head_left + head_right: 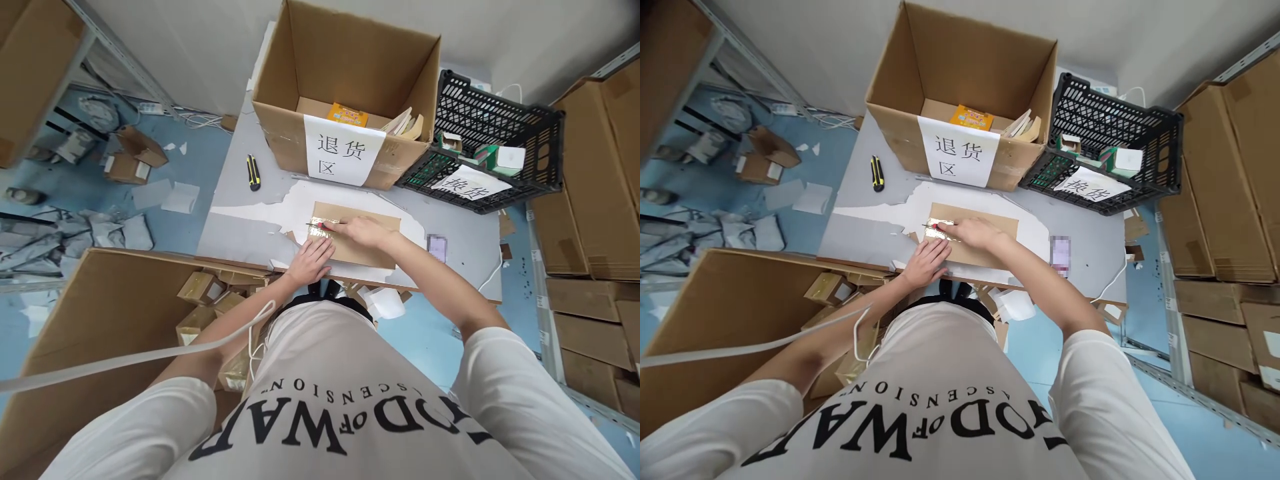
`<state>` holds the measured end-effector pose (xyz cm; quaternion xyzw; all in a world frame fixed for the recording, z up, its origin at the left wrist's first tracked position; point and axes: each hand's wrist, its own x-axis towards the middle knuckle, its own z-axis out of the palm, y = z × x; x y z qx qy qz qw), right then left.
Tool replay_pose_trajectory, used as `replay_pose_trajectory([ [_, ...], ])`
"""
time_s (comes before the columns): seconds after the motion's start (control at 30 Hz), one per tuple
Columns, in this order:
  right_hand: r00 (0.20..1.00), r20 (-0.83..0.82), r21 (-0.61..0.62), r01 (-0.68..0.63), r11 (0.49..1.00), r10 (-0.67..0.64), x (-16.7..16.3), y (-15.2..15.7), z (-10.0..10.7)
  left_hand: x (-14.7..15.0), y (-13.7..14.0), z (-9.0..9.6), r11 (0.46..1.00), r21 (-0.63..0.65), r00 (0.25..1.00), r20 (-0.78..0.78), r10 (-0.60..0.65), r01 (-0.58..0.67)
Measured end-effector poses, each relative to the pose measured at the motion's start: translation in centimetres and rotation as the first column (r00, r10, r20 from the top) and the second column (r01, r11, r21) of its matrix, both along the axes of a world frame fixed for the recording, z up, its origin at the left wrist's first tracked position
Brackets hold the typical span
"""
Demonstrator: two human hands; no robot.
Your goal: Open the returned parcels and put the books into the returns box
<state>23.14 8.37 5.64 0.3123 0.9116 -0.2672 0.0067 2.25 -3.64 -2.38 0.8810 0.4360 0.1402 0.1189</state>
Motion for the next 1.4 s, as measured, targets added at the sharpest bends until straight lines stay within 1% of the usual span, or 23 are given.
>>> replay_pose_trajectory([
  [0.07,0.998,0.062,0.023,-0.025,0.999,0.024,0.3,-0.1,0.4,0.0,0.0,0.0,1.0,-0.003,1.0,-0.003,0.0,0.0],
  [0.17,0.978,0.206,0.055,-0.052,0.997,0.039,0.5,-0.4,1.5,0.0,0.0,0.0,1.0,0.006,1.0,-0.013,-0.009,0.009],
  [0.33,0.907,0.413,0.068,-0.127,0.99,0.088,0.8,-0.9,3.7,0.0,0.0,0.2,1.0,0.02,0.999,-0.041,-0.005,0.005],
  [0.4,0.868,0.489,0.065,-0.138,0.988,0.089,1.6,-1.0,4.6,0.0,-0.1,0.3,1.0,0.015,0.999,-0.051,0.0,0.001],
  [0.47,0.83,0.551,0.066,-0.144,0.987,0.084,3.5,-1.2,5.4,0.1,-0.1,0.4,1.0,0.009,0.999,-0.052,0.006,-0.005],
  [0.5,0.811,0.58,0.065,-0.142,0.988,0.078,4.9,-1.3,5.7,0.1,-0.1,0.4,1.0,0.005,0.999,-0.049,0.007,-0.007],
  [0.57,0.772,0.634,0.062,-0.11,0.992,0.046,8.7,-1.8,6.3,0.1,-0.1,0.4,1.0,-0.004,0.999,-0.039,0.013,-0.013],
  [0.63,0.741,0.671,0.066,-0.047,0.997,-0.01,12.7,-2.7,6.5,0.2,-0.1,0.3,1.0,-0.014,0.999,-0.03,0.017,-0.018],
  [0.73,0.737,0.668,0.099,0.046,0.994,-0.101,16.9,-4.1,6.3,0.4,-0.1,0.2,0.999,-0.026,0.999,-0.025,0.028,-0.028],
  [0.83,0.745,0.645,0.136,0.111,0.984,-0.173,18.9,-5.4,6.3,0.4,-0.2,0.2,0.999,-0.038,0.999,-0.032,0.033,-0.035],
  [0.9,0.782,0.581,0.161,0.159,0.974,-0.224,20.3,-6.4,6.5,0.4,-0.2,0.3,0.999,-0.041,0.999,-0.042,0.034,-0.036],
  [0.93,0.806,0.526,0.184,0.204,0.961,-0.272,21.1,-7.1,6.6,0.4,-0.2,0.4,0.999,-0.043,0.998,-0.047,0.031,-0.033],
  [1.0,0.834,0.366,0.218,0.355,0.909,-0.414,22.8,-8.9,6.5,0.3,0.0,0.8,0.998,-0.048,0.998,-0.056,0.024,-0.026],
  [1.03,0.825,0.267,0.206,0.457,0.866,-0.499,23.3,-9.9,6.0,0.3,0.3,1.1,0.998,-0.052,0.998,-0.059,0.021,-0.024],
  [1.07,0.795,0.167,0.159,0.562,0.812,-0.583,23.4,-10.9,5.3,0.3,0.7,1.4,0.998,-0.056,0.998,-0.063,0.019,-0.023],
  [1.1,0.741,0.072,0.076,0.664,0.744,-0.668,23.0,-11.9,4.4,0.4,1.2,1.7,0.998,-0.058,0.998,-0.067,0.02,-0.024],
  [1.13,0.666,-0.007,-0.034,0.746,0.666,-0.746,22.3,-12.7,3.2,0.5,1.8,2.1,0.998,-0.056,0.997,-0.073,0.026,-0.03],
  [1.17,0.58,-0.058,-0.156,0.799,0.581,-0.813,21.2,-13.4,1.9,0.7,2.6,2.5,0.998,-0.048,0.996,-0.081,0.038,-0.042],
  [1.23,0.399,-0.109,-0.358,0.839,0.41,-0.911,18.7,-14.2,-0.8,1.1,4.1,3.3,0.997,-0.038,0.991,-0.111,0.069,-0.074],
  [1.27,0.321,-0.125,-0.433,0.834,0.343,-0.939,17.5,-14.5,-1.9,1.3,4.7,3.7,0.995,-0.041,0.987,-0.134,0.085,-0.091],
  [1.3,0.264,-0.142,-0.496,0.815,0.299,-0.954,16.5,-14.6,-2.9,1.6,5.3,4.0,0.993,-0.054,0.982,-0.16,0.096,-0.106],
  [1.33,0.227,-0.156,-0.543,0.793,0.276,-0.961,15.7,-14.7,-3.7,1.8,5.7,4.2,0.99,-0.074,0.977,-0.188,0.101,-0.116],
  [1.4,0.2,-0.179,-0.594,0.759,0.268,-0.963,14.8,-14.9,-4.5,2.0,6.2,4.4,0.985,-0.122,0.968,-0.232,0.092,-0.123],
])
